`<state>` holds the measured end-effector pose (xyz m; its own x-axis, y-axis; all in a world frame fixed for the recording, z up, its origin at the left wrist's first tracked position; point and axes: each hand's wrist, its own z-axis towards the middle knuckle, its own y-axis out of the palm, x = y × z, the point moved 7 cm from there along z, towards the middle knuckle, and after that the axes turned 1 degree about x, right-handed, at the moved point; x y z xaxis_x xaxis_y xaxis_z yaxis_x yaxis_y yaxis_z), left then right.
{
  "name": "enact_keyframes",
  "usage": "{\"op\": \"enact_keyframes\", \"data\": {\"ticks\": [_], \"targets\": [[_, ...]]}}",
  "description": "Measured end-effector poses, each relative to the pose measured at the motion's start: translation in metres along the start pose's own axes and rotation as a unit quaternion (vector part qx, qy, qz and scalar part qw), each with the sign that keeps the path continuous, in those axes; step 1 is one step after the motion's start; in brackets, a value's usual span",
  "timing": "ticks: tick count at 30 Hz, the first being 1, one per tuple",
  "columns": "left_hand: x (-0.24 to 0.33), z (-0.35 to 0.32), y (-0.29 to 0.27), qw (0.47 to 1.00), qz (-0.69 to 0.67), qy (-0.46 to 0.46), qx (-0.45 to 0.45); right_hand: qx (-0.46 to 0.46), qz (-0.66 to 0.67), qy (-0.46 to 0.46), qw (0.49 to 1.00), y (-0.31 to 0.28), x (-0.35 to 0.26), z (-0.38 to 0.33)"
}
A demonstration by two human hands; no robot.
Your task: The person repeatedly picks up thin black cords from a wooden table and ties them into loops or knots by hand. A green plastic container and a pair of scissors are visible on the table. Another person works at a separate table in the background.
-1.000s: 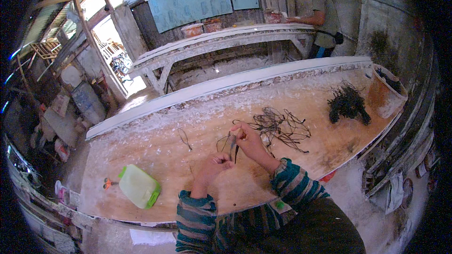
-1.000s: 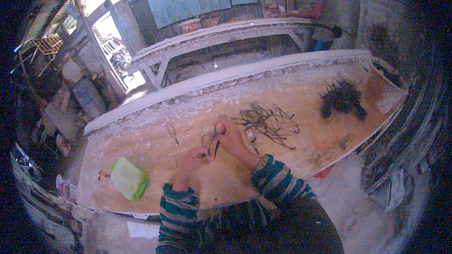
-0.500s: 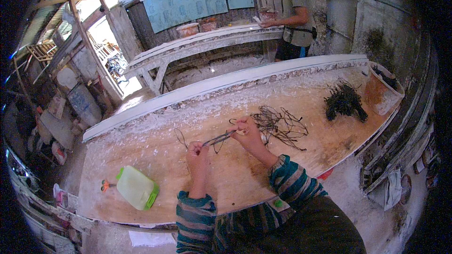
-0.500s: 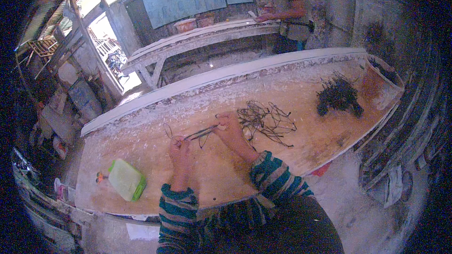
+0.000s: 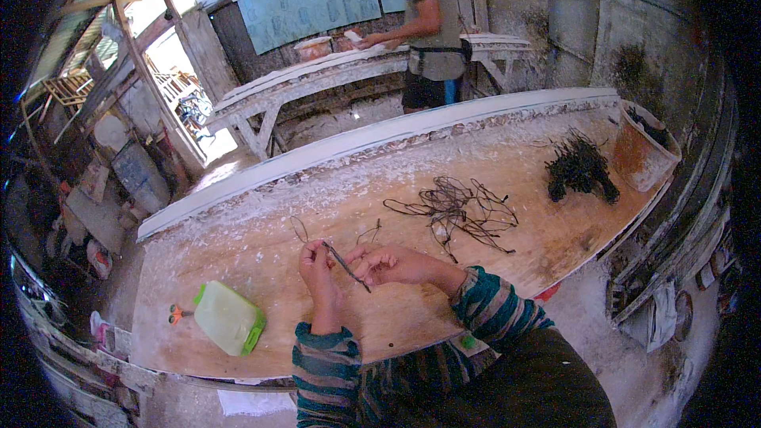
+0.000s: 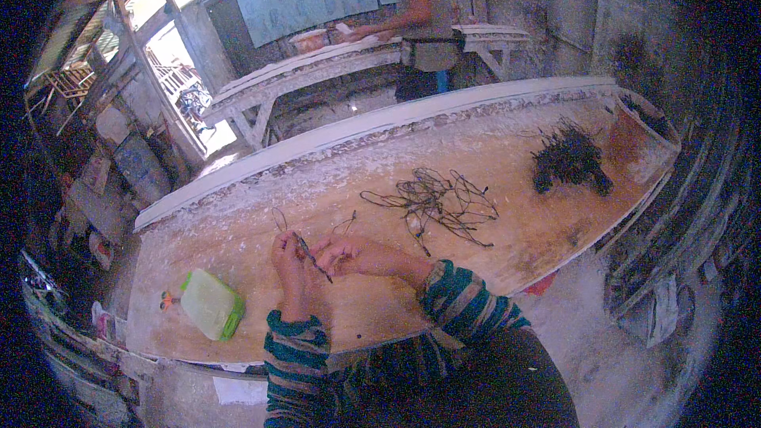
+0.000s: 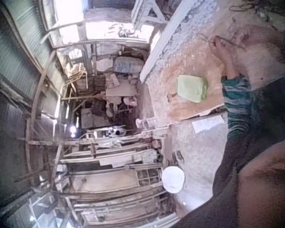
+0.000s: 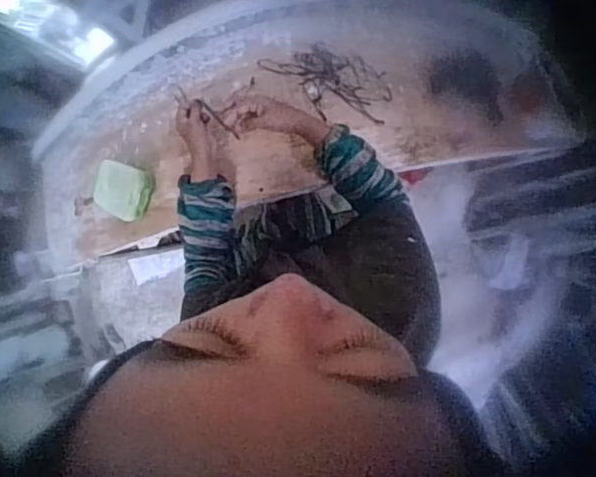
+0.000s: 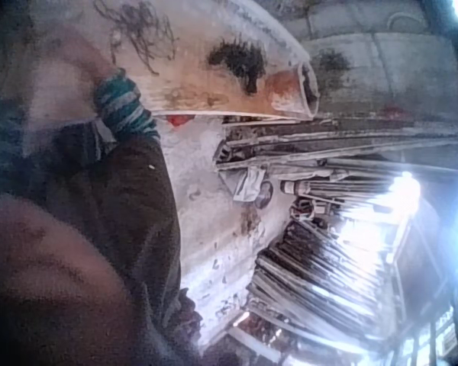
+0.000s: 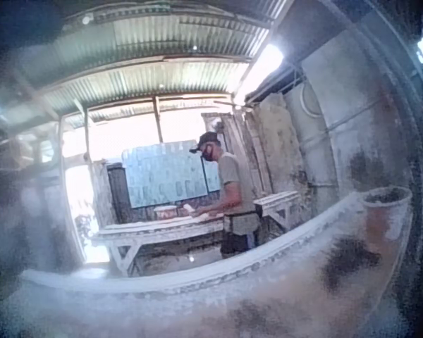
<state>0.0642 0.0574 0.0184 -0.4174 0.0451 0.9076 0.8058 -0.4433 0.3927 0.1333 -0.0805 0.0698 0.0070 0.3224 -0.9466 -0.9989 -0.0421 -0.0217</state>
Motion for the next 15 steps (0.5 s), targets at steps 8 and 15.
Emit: {"op": "enact_keyframes", "data": {"ticks": [8,15], "targets": [[-0.006,-0.006,0.017,0.992,0.063,-0.067,-0.084,0.076,-0.038,0.023,0.996,-0.017,0.005,-0.002],[-0.027,-0.01,0.028,0.973,0.042,-0.107,-0.201,0.205,0.031,0.01,0.978,-0.049,0.018,-0.005]]}}
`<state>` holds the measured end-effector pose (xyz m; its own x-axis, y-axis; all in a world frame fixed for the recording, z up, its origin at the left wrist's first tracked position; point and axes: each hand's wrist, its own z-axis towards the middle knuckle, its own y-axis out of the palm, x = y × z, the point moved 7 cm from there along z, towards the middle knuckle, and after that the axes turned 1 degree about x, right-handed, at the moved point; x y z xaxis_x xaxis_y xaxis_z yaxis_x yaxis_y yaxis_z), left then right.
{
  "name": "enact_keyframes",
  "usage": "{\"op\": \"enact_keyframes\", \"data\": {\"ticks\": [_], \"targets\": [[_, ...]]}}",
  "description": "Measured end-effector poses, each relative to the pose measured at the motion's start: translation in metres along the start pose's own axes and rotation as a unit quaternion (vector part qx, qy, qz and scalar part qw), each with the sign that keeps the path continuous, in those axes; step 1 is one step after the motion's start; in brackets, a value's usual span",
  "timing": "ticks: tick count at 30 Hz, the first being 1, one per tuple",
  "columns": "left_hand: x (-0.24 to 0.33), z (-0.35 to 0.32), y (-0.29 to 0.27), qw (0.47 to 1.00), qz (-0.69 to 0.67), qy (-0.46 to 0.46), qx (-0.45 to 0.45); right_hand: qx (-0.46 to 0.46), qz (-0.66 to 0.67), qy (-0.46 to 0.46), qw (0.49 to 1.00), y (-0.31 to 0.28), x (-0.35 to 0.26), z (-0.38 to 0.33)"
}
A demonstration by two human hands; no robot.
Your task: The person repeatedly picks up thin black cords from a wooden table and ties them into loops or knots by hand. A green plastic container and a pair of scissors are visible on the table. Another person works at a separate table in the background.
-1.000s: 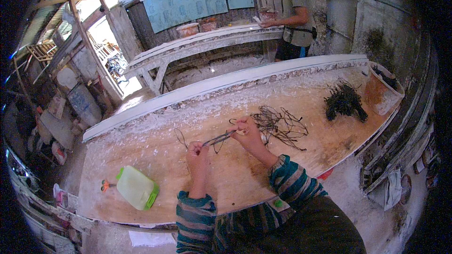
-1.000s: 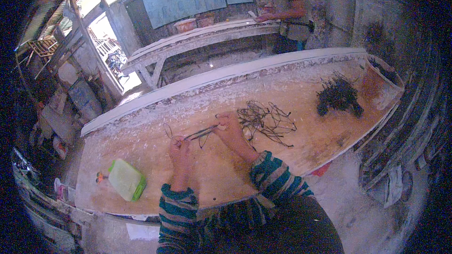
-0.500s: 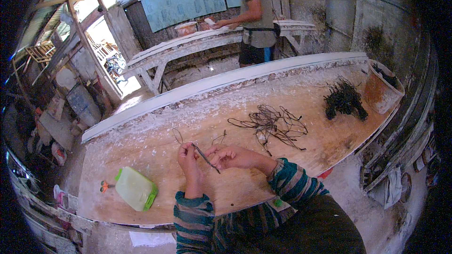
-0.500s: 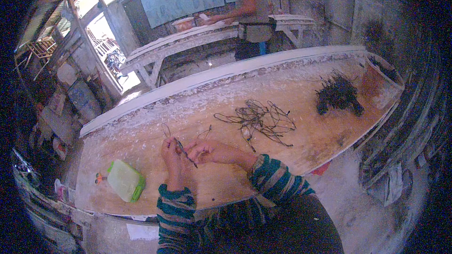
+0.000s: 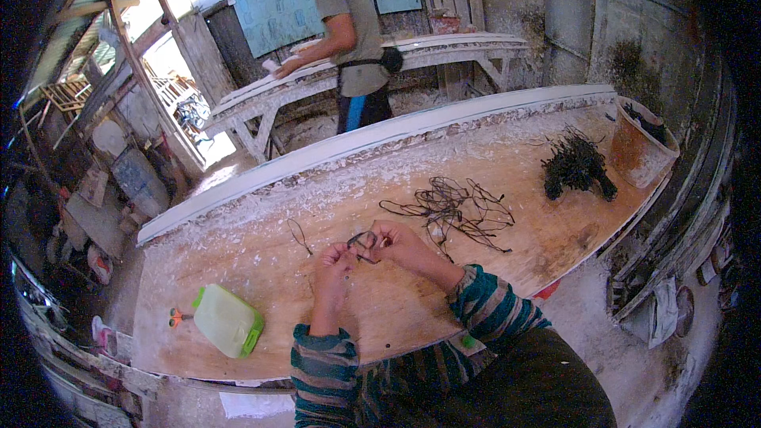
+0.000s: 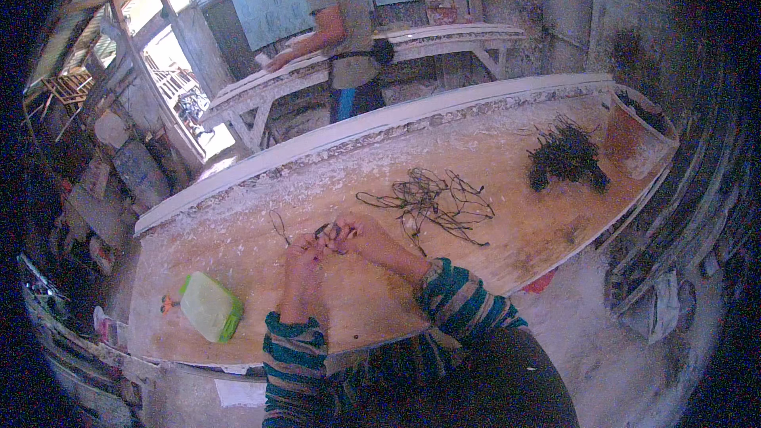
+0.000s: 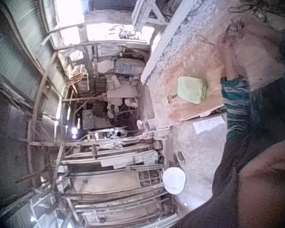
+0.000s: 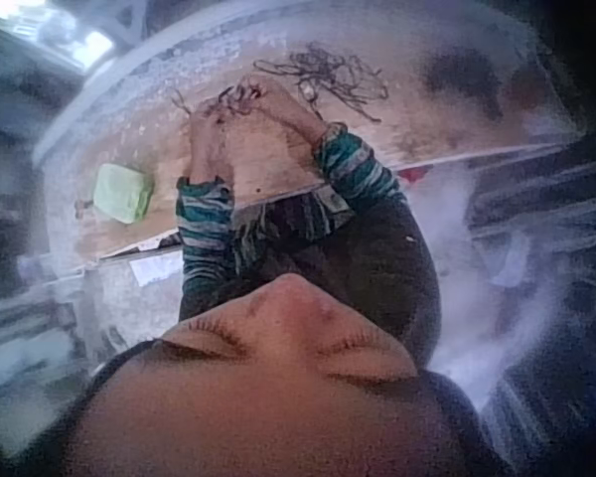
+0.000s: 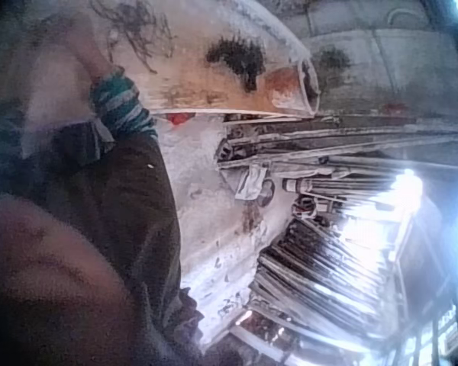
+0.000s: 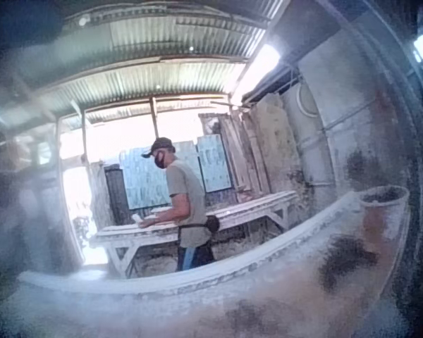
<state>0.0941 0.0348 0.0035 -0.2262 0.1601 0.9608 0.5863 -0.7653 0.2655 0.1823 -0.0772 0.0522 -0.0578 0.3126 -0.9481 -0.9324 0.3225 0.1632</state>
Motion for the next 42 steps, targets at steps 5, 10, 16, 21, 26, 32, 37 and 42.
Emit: {"op": "enact_keyframes", "data": {"ticks": [5,10,16,21,26,32,37,42], "targets": [[0.006,-0.021,0.035,0.975,0.109,-0.051,-0.188,0.172,-0.102,-0.069,0.977,-0.046,0.014,0.004],[0.012,-0.036,0.057,0.962,0.033,-0.072,-0.26,0.232,-0.108,-0.111,0.96,-0.043,-0.015,-0.004],[0.008,-0.017,0.035,0.987,0.018,-0.009,-0.161,0.232,-0.142,0.003,0.962,-0.046,-0.002,-0.001],[0.026,-0.009,-0.003,0.994,0.093,0.029,0.047,0.195,-0.283,-0.081,0.936,-0.046,-0.001,0.002],[0.036,-0.013,-0.027,0.983,0.014,0.05,0.175,0.068,-0.265,-0.033,0.961,-0.003,-0.008,-0.003],[0.032,-0.009,-0.035,0.972,0.091,0.075,0.204,-0.081,-0.221,-0.037,0.971,0.034,0.009,-0.011],[0.029,-0.007,-0.039,0.962,0.105,0.123,0.222,-0.101,-0.189,-0.026,0.976,0.043,0.003,-0.013],[0.035,-0.011,-0.03,0.956,0.164,0.124,0.212,-0.118,-0.197,-0.025,0.973,0.041,0.006,-0.015]]}}
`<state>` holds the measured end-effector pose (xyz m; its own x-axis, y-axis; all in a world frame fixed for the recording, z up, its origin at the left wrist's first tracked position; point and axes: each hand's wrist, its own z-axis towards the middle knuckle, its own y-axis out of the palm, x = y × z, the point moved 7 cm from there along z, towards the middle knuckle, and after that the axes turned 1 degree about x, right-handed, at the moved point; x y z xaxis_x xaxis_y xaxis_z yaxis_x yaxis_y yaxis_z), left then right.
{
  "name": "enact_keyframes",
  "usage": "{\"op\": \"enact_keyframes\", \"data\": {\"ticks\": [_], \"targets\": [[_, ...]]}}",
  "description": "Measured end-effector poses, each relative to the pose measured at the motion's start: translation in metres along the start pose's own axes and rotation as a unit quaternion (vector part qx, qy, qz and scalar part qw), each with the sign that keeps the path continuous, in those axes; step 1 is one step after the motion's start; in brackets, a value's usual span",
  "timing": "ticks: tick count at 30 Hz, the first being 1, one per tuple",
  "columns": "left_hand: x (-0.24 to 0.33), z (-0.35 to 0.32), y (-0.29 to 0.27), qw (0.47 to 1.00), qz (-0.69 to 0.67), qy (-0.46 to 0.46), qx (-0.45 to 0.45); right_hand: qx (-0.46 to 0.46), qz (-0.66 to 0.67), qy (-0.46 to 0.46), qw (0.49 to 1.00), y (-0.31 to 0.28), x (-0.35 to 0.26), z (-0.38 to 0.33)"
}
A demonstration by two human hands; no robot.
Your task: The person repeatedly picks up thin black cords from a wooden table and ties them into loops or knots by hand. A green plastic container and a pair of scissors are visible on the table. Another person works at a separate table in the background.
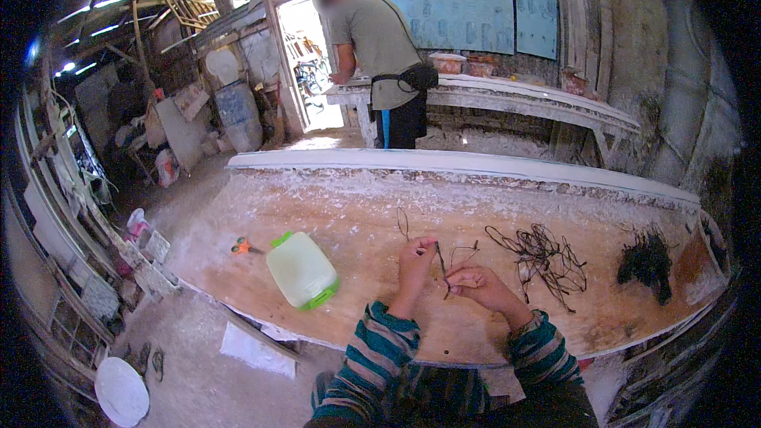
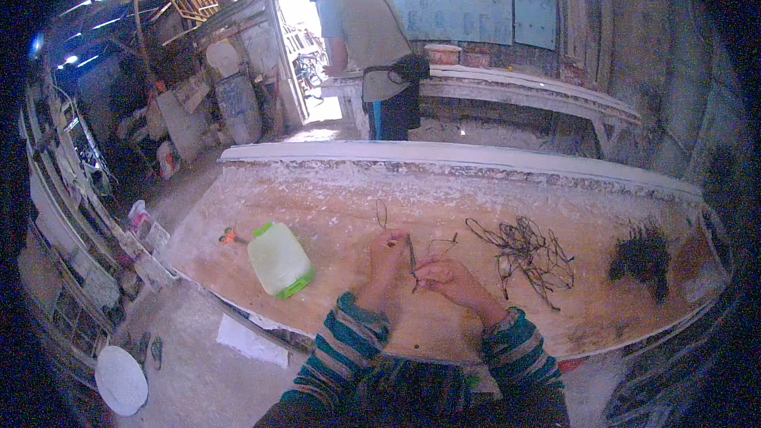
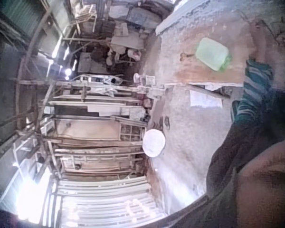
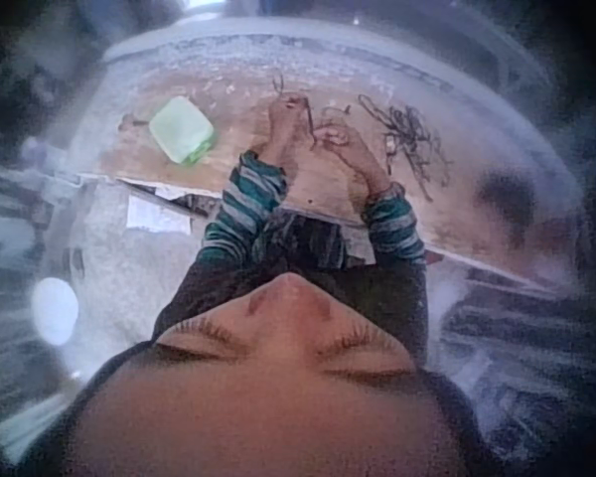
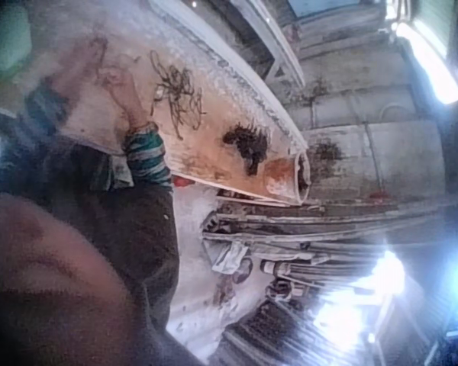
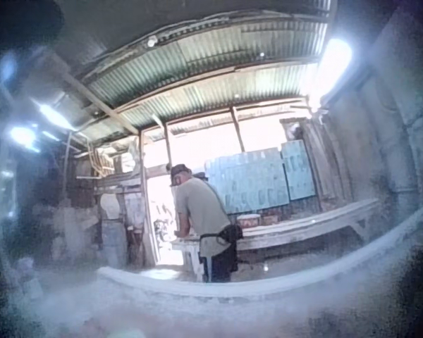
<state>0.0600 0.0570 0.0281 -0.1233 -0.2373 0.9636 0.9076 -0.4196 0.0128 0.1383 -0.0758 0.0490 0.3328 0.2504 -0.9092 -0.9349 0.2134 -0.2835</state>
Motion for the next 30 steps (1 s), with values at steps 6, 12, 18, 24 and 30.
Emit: {"op": "enact_keyframes", "data": {"ticks": [6,12,18,24,30], "targets": [[-0.013,-0.002,0.012,0.994,-0.047,-0.082,-0.063,0.083,-0.008,0.045,0.995,-0.02,-0.011,0.0],[-0.02,-0.009,0.044,0.958,-0.125,-0.002,-0.258,0.239,-0.015,-0.017,0.971,-0.061,0.007,-0.001],[0.028,-0.065,0.073,0.854,-0.026,0.02,-0.519,0.38,-0.06,-0.015,0.923,-0.095,0.029,-0.012],[0.017,-0.04,0.06,0.928,-0.032,-0.023,-0.37,0.386,-0.072,-0.043,0.919,-0.09,0.025,-0.006],[0.002,-0.014,0.026,0.985,-0.033,-0.107,-0.129,0.334,-0.148,-0.029,0.931,-0.086,0.015,-0.009]]}}
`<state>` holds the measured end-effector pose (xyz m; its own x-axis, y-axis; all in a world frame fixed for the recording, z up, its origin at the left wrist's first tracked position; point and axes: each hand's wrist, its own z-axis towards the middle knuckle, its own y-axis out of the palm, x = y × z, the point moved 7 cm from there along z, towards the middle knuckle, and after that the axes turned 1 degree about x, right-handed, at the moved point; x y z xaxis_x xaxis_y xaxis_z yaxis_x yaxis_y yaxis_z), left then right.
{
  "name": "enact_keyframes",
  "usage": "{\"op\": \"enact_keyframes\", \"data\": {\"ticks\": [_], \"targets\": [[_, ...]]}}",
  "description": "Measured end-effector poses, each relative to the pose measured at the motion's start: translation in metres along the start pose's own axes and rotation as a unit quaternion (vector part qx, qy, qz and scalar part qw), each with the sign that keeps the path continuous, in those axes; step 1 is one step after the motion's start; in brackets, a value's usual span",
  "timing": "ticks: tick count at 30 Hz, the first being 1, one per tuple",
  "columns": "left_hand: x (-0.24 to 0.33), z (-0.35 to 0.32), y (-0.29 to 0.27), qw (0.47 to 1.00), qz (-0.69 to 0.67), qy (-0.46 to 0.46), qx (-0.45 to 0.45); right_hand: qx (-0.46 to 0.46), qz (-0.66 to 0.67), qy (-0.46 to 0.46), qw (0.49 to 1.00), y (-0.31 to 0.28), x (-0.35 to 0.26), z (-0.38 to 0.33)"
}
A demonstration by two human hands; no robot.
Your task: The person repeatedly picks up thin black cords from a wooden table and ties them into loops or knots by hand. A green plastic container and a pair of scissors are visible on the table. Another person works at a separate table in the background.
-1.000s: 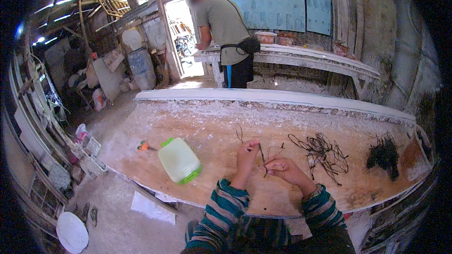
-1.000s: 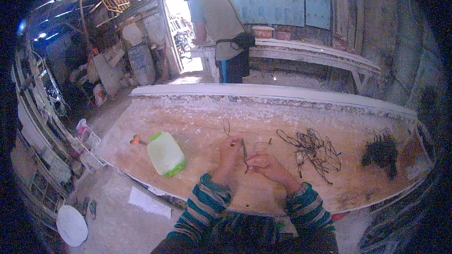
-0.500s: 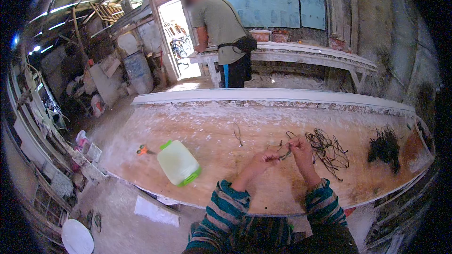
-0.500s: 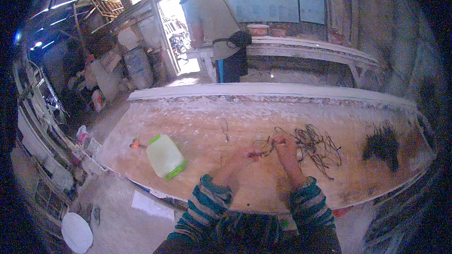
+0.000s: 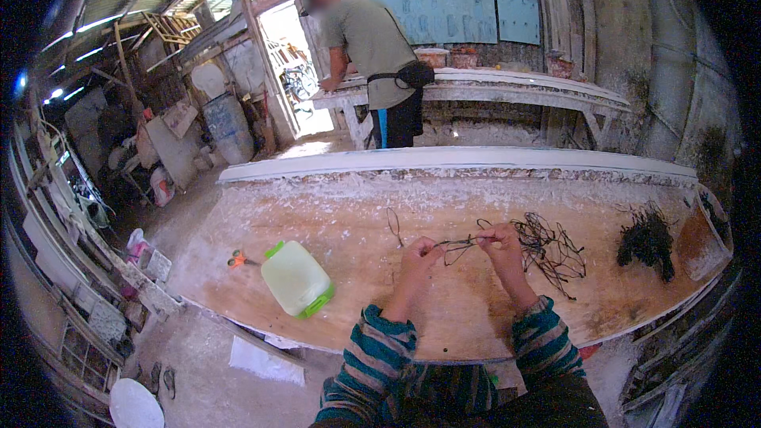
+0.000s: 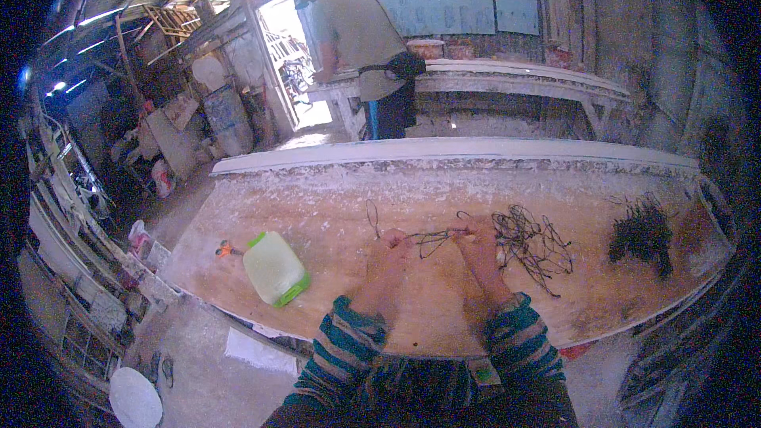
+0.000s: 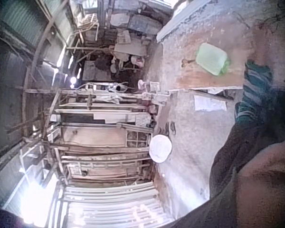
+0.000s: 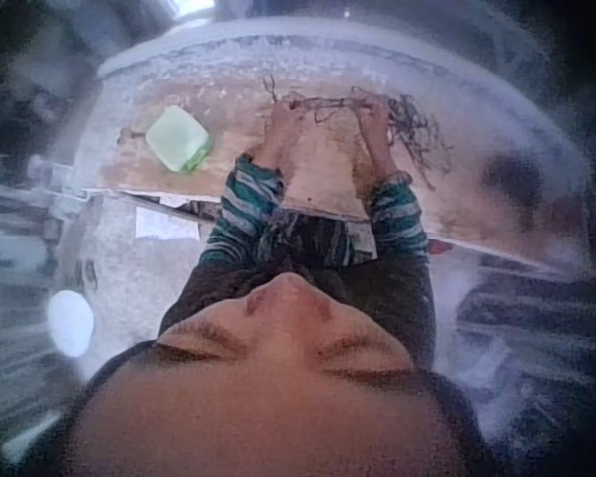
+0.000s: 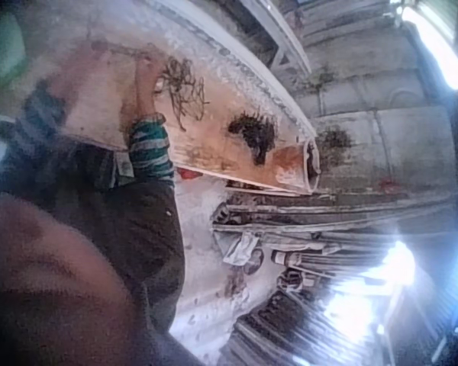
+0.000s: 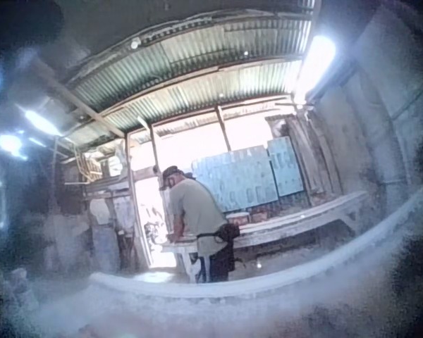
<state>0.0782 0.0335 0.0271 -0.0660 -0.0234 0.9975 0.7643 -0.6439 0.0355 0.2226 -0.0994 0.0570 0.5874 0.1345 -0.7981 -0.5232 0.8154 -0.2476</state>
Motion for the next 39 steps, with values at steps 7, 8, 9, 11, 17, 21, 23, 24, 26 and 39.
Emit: {"op": "enact_keyframes", "data": {"ticks": [7,8,9,11,17,21,23,24,26,39], "targets": [[-0.023,0.018,-0.032,0.983,-0.138,0.033,0.119,-0.271,0.149,0.008,0.951,0.049,-0.037,-0.027],[-0.02,0.017,-0.034,0.982,-0.131,0.046,0.126,-0.305,0.143,-0.008,0.942,0.055,-0.046,-0.032],[-0.017,0.015,-0.035,0.981,-0.124,0.06,0.133,-0.338,0.137,-0.024,0.931,0.059,-0.057,-0.038],[-0.019,0.015,-0.038,0.979,-0.13,0.065,0.144,-0.374,0.146,-0.016,0.916,0.064,-0.068,-0.044],[-0.014,0.012,-0.03,0.987,-0.092,0.067,0.109,-0.376,0.144,-0.005,0.915,0.062,-0.063,-0.042],[-0.007,0.01,-0.023,0.994,0.011,0.055,0.089,-0.327,0.152,0.034,0.932,0.059,-0.051,-0.043],[-0.011,0.01,-0.019,0.997,-0.005,0.053,0.062,-0.305,0.137,0.032,0.942,0.058,-0.051,-0.041],[-0.013,0.01,-0.018,0.997,-0.012,0.052,0.048,-0.309,0.139,0.04,0.94,0.058,-0.052,-0.04],[0.004,0.001,-0.008,0.993,0.078,0.073,0.04,-0.293,0.135,0.054,0.945,0.054,-0.045,-0.039],[0.013,-0.043,0.057,0.926,-0.011,0.032,-0.375,0.055,0.056,0.009,0.997,-0.004,0.007,0.006]]}}
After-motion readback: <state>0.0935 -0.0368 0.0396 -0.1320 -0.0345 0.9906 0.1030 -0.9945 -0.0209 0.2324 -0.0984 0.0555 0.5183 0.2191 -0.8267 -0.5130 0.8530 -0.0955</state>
